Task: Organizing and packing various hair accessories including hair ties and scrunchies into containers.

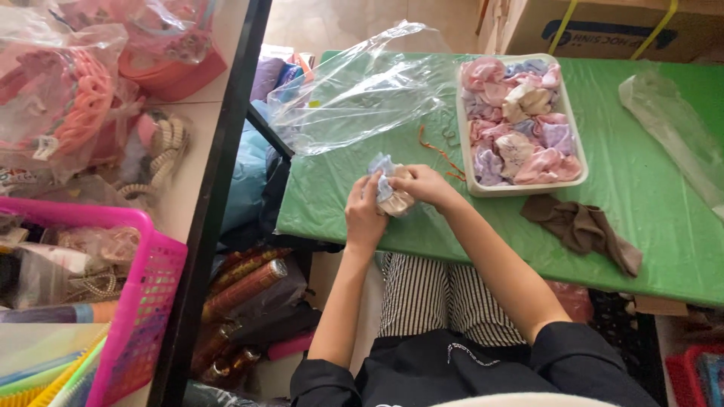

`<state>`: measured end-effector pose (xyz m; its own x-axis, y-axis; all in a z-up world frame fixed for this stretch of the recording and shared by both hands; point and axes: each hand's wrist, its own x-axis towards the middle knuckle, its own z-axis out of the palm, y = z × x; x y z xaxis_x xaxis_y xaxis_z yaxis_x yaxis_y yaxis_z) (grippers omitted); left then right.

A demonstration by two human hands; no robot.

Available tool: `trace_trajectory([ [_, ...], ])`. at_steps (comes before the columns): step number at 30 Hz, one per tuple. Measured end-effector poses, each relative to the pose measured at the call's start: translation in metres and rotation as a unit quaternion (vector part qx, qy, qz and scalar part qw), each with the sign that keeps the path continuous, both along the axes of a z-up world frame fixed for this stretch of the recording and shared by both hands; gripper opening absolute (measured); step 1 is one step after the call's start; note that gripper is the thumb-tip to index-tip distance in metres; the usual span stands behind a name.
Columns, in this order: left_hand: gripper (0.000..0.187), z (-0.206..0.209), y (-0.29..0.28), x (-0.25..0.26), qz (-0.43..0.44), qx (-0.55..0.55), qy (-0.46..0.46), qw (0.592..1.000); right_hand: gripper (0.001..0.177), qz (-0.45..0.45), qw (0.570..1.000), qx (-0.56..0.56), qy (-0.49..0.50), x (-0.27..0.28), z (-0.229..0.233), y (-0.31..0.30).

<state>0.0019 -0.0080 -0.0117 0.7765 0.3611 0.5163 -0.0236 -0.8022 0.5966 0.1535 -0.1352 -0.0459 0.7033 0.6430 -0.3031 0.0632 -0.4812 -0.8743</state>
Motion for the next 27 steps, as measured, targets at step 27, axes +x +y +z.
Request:
trace_trajectory([
  [27, 0.100, 0.047, 0.099, -0.023, -0.034, 0.157, 0.209, 0.965, 0.059, -0.033, 0.994, 0.078, -0.066, -0.002, 0.030, 0.013],
])
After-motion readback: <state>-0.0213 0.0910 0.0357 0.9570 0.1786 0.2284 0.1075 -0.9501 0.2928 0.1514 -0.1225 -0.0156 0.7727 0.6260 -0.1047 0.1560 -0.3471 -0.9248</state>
